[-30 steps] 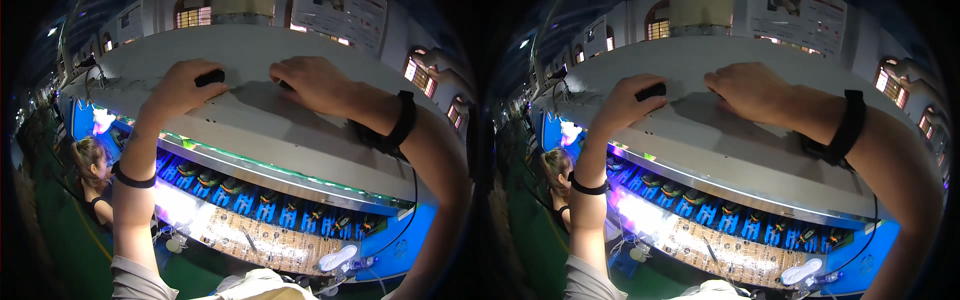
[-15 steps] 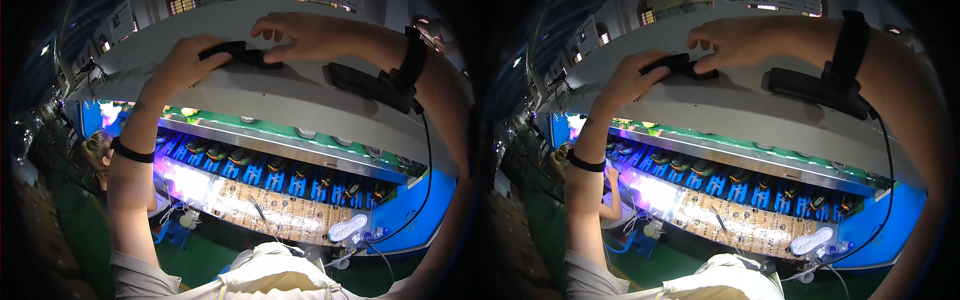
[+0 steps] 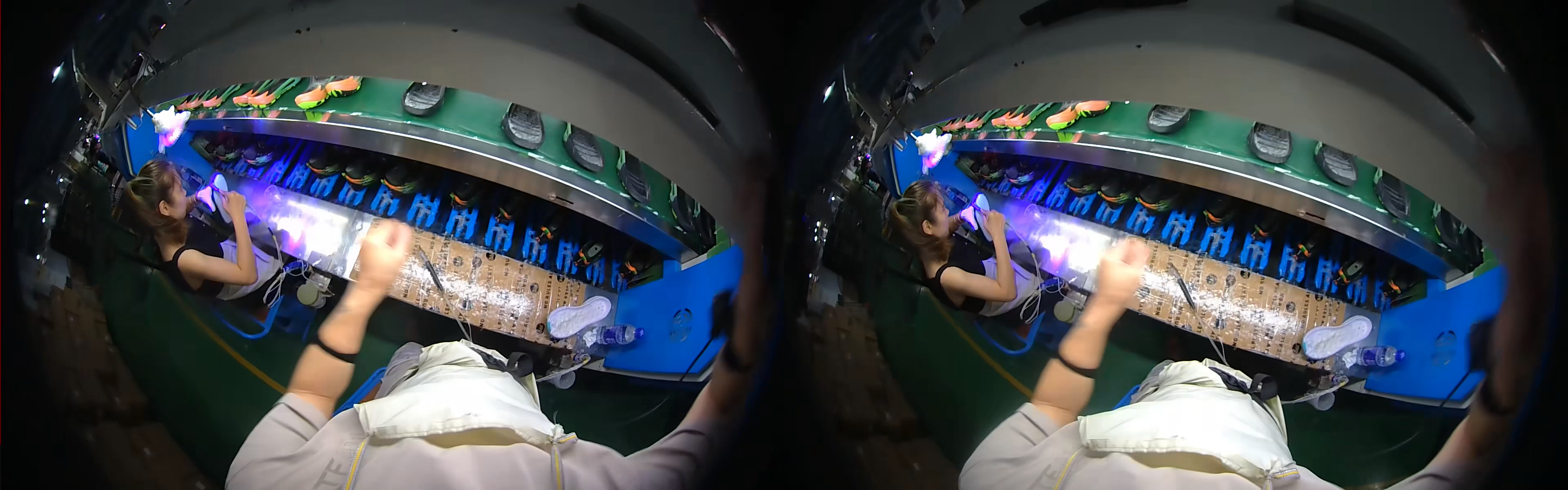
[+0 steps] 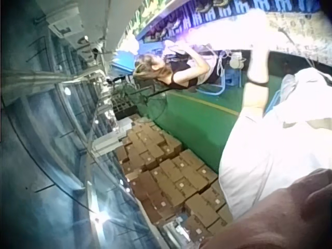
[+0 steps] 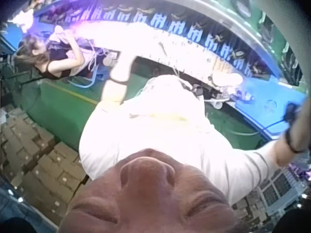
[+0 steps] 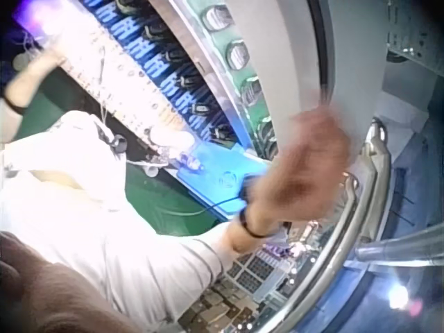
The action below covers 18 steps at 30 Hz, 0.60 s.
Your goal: Apply adhesive to shoe soles and place them on a conveyor belt in a factory setting.
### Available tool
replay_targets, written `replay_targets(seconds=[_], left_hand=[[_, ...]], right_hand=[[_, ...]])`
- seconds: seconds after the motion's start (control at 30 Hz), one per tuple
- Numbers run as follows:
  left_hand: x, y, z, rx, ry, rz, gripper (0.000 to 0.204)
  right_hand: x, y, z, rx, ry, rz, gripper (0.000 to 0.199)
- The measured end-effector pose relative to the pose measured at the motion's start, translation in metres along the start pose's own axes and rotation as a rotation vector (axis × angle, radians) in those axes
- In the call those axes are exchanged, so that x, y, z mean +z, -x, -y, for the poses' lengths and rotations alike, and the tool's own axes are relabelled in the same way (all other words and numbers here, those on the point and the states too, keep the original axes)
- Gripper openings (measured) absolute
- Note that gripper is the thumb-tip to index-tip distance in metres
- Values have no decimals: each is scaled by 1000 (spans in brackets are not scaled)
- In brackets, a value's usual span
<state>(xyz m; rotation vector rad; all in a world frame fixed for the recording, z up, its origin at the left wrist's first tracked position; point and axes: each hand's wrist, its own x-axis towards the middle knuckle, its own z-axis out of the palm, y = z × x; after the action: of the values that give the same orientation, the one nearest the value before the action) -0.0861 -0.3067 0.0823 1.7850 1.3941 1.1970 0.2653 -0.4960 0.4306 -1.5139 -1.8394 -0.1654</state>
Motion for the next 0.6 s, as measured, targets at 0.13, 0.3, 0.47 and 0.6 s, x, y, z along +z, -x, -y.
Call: replay_targets(seconds=[0.13,0.3,0.47,0.6], left_hand=[[125,109,160,-535,-489,542,58],[186,116,135,-715,-424,657,58],[208,113,193,-866,-440,585,46],[223,103,165,-1119,418,438,27]], right_hand=[[80,84,-42,-167,-186,362,9],[180,187,-62,98,-295,561,18],[214,226,-66,198,-404,702,16],[233,248,-72,446,-495,751,20]])
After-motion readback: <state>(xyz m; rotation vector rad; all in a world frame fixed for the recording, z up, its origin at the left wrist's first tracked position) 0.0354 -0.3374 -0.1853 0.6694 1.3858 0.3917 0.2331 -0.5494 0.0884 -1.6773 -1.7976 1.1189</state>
